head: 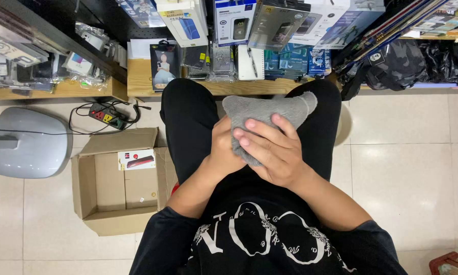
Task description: The person wipes a mobile screen protector with a cloth, removes it from its plastic tray, and writes a note in a notepad using a pen.
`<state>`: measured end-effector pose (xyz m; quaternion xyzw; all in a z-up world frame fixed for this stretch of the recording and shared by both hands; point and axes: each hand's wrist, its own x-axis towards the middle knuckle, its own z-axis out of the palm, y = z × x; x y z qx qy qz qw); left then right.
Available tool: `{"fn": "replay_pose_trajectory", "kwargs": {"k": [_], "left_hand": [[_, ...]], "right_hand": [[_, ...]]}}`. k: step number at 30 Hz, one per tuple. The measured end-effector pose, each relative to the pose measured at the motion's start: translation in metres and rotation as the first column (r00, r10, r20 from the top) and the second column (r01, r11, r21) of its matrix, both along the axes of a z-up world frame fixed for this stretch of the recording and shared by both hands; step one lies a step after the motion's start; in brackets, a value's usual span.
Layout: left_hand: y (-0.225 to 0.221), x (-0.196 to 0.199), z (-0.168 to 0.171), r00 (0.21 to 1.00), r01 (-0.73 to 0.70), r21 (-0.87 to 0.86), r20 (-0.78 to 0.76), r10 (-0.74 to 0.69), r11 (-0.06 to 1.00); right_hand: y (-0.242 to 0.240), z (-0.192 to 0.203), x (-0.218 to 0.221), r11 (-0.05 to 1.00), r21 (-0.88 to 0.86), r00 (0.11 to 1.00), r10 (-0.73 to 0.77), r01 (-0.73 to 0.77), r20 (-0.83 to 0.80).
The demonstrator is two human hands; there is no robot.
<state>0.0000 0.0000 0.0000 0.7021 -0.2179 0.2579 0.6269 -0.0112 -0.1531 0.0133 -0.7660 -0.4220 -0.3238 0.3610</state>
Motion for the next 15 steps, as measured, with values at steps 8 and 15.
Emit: {"fn": "replay_pose_trajectory", "kwargs": {"k": [8,15], "left_hand": [[-0.013,0.006,0.027,0.983,-0.001,-0.045,0.184,0.009,0.999],[-0.010,0.002,0.027,0.992,-0.073,-0.006,0.106,0.074,0.997]], "right_hand": [[-0.020,0.009,0.011,0.979,0.154,0.991,-0.131,0.134,-0.032],[-0.032,0.013,0.021,0.876,0.325,0.912,-0.251,0.356,-0.325]]}}
